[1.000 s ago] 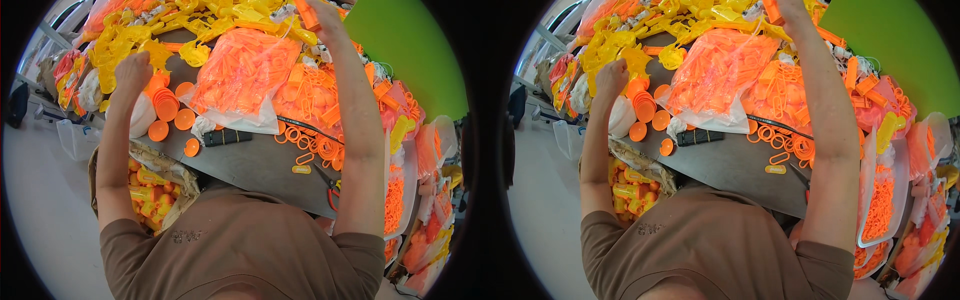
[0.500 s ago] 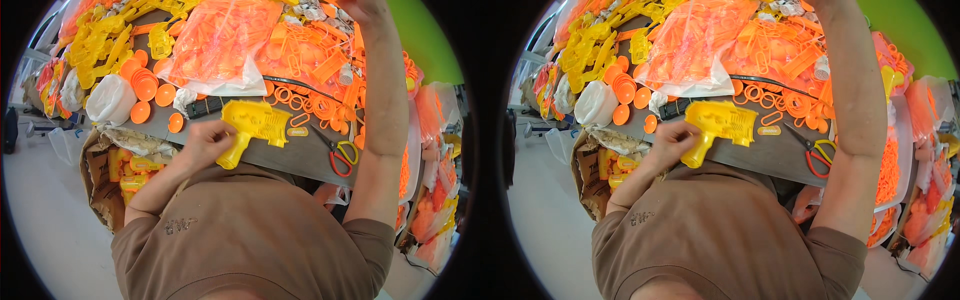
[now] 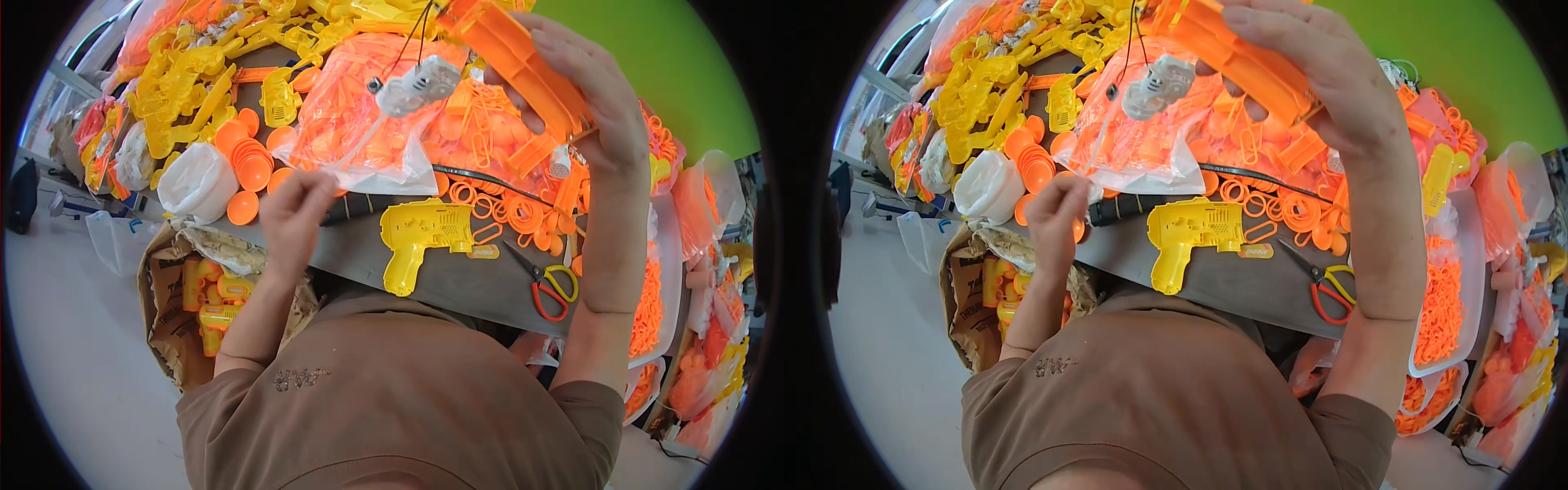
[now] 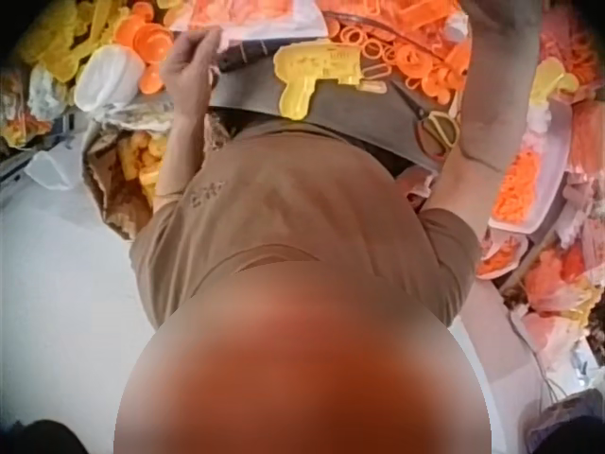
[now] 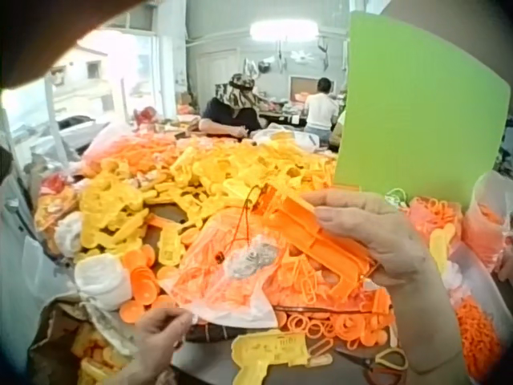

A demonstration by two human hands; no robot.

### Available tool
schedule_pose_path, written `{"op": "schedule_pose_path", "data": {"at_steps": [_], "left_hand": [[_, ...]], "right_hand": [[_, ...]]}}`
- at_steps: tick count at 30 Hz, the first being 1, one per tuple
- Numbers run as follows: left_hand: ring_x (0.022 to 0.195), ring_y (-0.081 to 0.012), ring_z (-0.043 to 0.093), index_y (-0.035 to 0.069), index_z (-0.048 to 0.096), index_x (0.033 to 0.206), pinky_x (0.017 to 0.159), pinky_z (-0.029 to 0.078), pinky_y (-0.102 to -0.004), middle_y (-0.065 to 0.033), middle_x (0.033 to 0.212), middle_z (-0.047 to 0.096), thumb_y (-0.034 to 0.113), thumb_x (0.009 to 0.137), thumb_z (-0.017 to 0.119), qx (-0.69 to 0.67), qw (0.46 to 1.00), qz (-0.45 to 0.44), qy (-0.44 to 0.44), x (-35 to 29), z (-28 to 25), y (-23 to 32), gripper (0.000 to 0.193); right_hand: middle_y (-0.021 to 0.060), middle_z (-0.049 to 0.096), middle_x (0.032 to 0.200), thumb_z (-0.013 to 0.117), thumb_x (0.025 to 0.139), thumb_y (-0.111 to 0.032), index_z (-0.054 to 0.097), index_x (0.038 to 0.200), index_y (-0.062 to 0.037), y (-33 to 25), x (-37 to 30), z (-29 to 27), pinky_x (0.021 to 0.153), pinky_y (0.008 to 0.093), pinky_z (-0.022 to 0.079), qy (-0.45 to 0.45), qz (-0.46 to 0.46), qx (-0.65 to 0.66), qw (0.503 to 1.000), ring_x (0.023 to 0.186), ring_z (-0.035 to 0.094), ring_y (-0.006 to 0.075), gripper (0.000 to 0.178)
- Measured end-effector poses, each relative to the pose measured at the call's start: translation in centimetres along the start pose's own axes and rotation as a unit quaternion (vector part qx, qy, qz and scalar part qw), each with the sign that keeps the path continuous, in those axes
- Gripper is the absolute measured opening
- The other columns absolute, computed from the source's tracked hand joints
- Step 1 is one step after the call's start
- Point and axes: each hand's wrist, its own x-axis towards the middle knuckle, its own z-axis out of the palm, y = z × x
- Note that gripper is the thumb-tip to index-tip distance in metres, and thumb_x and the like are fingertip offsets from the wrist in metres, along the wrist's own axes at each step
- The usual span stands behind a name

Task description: Assembling various plastic components into a toy gun at a workbench.

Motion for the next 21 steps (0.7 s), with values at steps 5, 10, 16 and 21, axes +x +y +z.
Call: {"op": "schedule_pose_path", "data": {"at_steps": [5,10,16,21], "left_hand": [[0.082,-0.0090,0.057,0.000,0.061,0.099,0.080,0.042,-0.0224,-0.0029,0.089,0.062,0.005,0.083,0.061,-0.267,0.961,-0.049,0.058,2.5,1.6,-0.9,0.017],[0.096,-0.0209,0.060,0.000,0.051,0.118,0.085,0.046,-0.0311,-0.0132,0.106,0.061,0.006,0.083,0.061,-0.383,0.900,-0.097,-0.185,2.5,3.1,0.4,0.037],[0.108,-0.0348,0.056,0.000,0.036,0.134,0.086,0.050,-0.0420,-0.0227,0.125,0.049,0.014,0.085,0.061,-0.590,0.775,-0.073,-0.215,1.4,3.1,1.0,0.057],[0.115,-0.0392,0.050,-0.004,0.036,0.132,0.089,0.049,-0.0479,-0.0242,0.128,0.046,0.020,0.089,0.056,-0.676,0.693,-0.040,-0.247,3.0,0.0,0.5,0.053]], "right_hand": [[0.0191,0.062,0.084,0.043,0.090,-0.024,0.043,0.125,0.0106,0.5,0.2,3.7,0.045,0.0203,0.044,0.003,-0.061,-0.148,0.987,0.062,0.057,0.0132,0.049],[0.0138,0.062,0.082,0.048,0.083,-0.028,0.049,0.119,0.0091,0.7,-0.8,5.4,0.043,0.0195,0.042,-0.014,-0.027,-0.145,0.989,0.056,0.055,0.0098,0.052],[0.0116,0.063,0.082,0.048,0.076,-0.022,0.053,0.114,0.0094,2.0,-2.1,7.6,0.043,0.0213,0.041,0.031,-0.012,-0.109,0.993,0.050,0.052,0.0094,0.050],[0.0136,0.063,0.083,0.050,0.078,-0.024,0.051,0.116,0.0092,3.3,-3.5,6.1,0.044,0.0217,0.043,0.010,0.015,-0.082,0.996,0.050,0.054,0.0105,0.050]]}}
